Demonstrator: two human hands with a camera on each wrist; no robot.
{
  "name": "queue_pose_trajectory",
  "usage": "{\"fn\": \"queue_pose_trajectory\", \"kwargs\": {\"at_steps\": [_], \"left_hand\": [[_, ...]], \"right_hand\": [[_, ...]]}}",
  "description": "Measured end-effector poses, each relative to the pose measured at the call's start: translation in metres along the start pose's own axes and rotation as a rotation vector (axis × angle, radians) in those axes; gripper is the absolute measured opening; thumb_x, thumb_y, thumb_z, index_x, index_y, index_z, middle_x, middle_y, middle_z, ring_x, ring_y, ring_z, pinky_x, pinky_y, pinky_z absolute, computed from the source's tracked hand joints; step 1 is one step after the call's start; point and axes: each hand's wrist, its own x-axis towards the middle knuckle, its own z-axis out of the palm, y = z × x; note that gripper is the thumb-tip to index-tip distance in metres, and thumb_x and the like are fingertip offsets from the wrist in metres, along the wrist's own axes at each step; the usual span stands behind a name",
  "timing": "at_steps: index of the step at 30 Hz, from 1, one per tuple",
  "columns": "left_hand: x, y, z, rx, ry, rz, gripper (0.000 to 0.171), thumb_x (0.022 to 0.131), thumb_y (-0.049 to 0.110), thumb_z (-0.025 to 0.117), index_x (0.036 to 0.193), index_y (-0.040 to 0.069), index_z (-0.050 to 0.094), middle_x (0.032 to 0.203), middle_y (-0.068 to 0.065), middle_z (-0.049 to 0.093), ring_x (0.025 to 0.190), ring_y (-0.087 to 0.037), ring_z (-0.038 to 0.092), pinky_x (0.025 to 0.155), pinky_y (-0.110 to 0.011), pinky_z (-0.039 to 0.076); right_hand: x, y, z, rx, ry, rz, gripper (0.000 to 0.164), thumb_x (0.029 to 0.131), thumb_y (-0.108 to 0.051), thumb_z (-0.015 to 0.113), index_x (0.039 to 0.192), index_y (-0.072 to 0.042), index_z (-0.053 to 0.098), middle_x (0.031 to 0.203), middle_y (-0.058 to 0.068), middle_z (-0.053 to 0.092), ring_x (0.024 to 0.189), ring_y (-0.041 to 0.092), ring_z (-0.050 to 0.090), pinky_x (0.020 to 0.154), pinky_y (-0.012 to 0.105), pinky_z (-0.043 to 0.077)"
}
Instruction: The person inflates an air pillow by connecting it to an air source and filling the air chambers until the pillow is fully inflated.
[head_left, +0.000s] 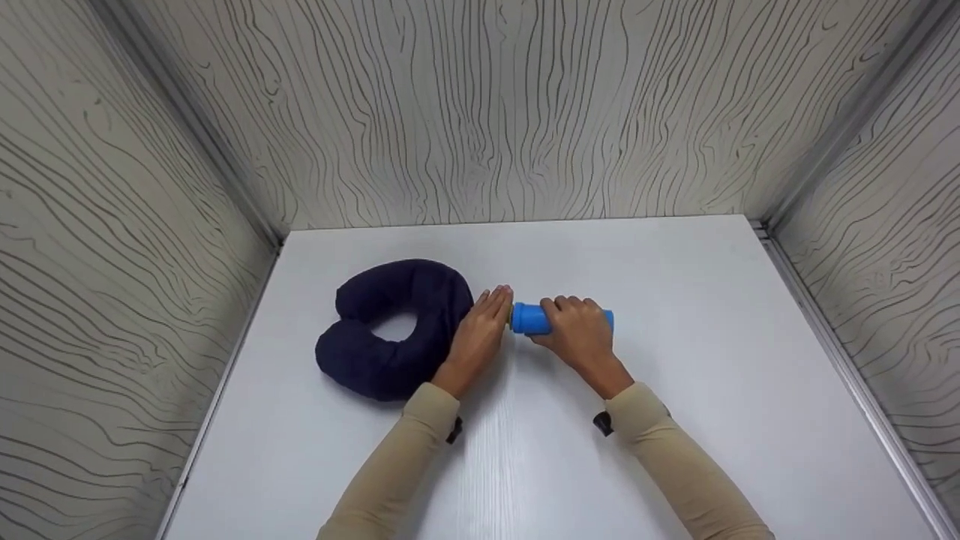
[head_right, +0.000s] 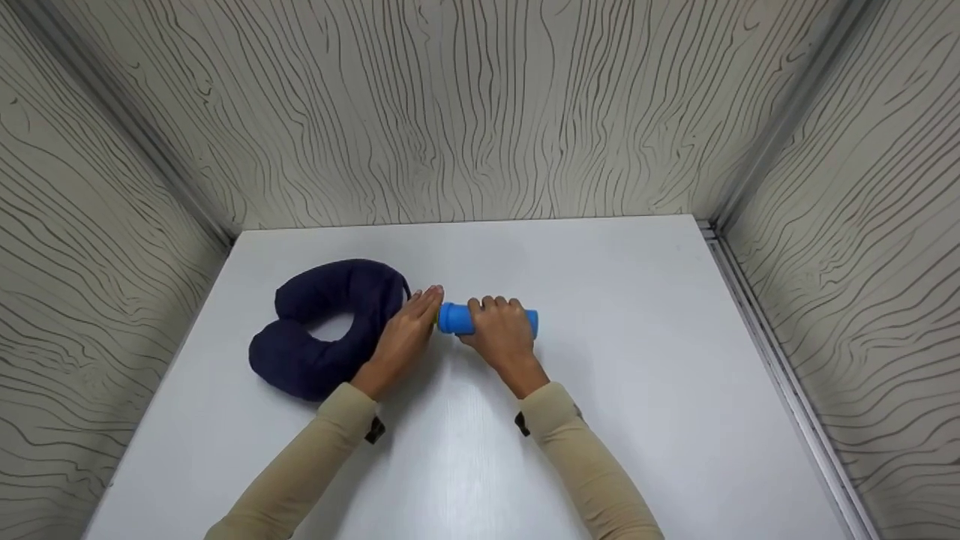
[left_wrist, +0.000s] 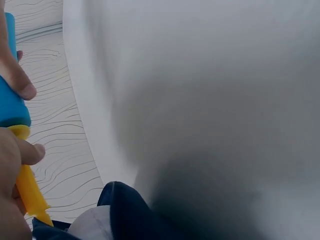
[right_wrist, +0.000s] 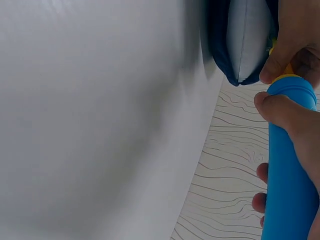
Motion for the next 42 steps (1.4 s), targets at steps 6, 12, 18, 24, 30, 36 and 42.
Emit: {"fn": "queue_pose_trajectory", "kwargs": {"at_steps": [6, 12, 18, 24, 30, 36, 42], "left_hand": [[0.000, -0.006, -0.002, -0.001, -0.063, 0.020, 0.057, 0.092, -0.010, 0.071, 0.147, -0.003, 0.059, 0.148, -0.015, 0.066, 0.140, -0.025, 0.063, 0.121, -0.036, 0.047], [-0.002, -0.019, -0.004, -0.007, -0.092, 0.023, 0.056, 0.094, -0.011, 0.067, 0.149, -0.004, 0.057, 0.152, -0.016, 0.063, 0.143, -0.025, 0.060, 0.122, -0.037, 0.045], [-0.007, -0.032, -0.007, -0.031, -0.115, 0.010, 0.055, 0.097, -0.013, 0.063, 0.151, -0.004, 0.055, 0.154, -0.017, 0.060, 0.146, -0.025, 0.057, 0.123, -0.037, 0.044], [-0.012, -0.041, -0.007, -0.054, -0.123, -0.020, 0.054, 0.098, -0.013, 0.060, 0.151, -0.004, 0.054, 0.154, -0.018, 0.060, 0.146, -0.026, 0.057, 0.124, -0.038, 0.043], [-0.015, -0.044, -0.009, -0.056, -0.136, -0.051, 0.058, 0.096, -0.015, 0.063, 0.151, -0.004, 0.054, 0.155, -0.017, 0.059, 0.146, -0.026, 0.057, 0.124, -0.039, 0.043], [-0.013, -0.038, -0.010, -0.069, -0.164, -0.089, 0.056, 0.096, -0.013, 0.066, 0.150, -0.004, 0.056, 0.153, -0.017, 0.061, 0.145, -0.025, 0.058, 0.124, -0.038, 0.043], [-0.008, -0.030, -0.010, -0.012, -0.096, -0.071, 0.053, 0.092, -0.011, 0.070, 0.144, -0.007, 0.061, 0.145, -0.019, 0.067, 0.139, -0.026, 0.063, 0.120, -0.038, 0.048]], "right_hand": [[-0.004, 0.008, -0.001, 0.022, 0.000, 0.018, 0.064, 0.072, -0.051, 0.098, 0.115, -0.008, 0.078, 0.101, 0.014, 0.082, 0.086, 0.034, 0.080, 0.079, 0.051, 0.067], [-0.010, 0.026, -0.003, 0.032, 0.008, 0.038, 0.062, 0.071, -0.049, 0.099, 0.115, -0.010, 0.079, 0.101, 0.014, 0.082, 0.086, 0.035, 0.080, 0.078, 0.052, 0.067], [-0.016, 0.044, -0.009, 0.023, 0.012, 0.040, 0.059, 0.071, -0.044, 0.100, 0.116, -0.013, 0.079, 0.102, 0.014, 0.082, 0.089, 0.035, 0.080, 0.078, 0.052, 0.066], [-0.022, 0.060, -0.011, 0.013, 0.022, 0.047, 0.059, 0.069, -0.044, 0.101, 0.114, -0.013, 0.079, 0.101, 0.015, 0.082, 0.088, 0.037, 0.079, 0.076, 0.053, 0.066], [-0.026, 0.067, -0.012, 0.014, 0.028, 0.052, 0.060, 0.067, -0.043, 0.102, 0.113, -0.012, 0.079, 0.101, 0.015, 0.082, 0.089, 0.038, 0.079, 0.077, 0.055, 0.066], [-0.024, 0.061, -0.013, 0.014, 0.017, 0.036, 0.060, 0.068, -0.042, 0.102, 0.114, -0.010, 0.078, 0.101, 0.016, 0.082, 0.090, 0.038, 0.079, 0.080, 0.055, 0.066], [-0.015, 0.046, -0.014, 0.009, 0.015, 0.020, 0.062, 0.069, -0.042, 0.101, 0.117, -0.010, 0.078, 0.103, 0.015, 0.082, 0.092, 0.038, 0.079, 0.084, 0.055, 0.065]]}}
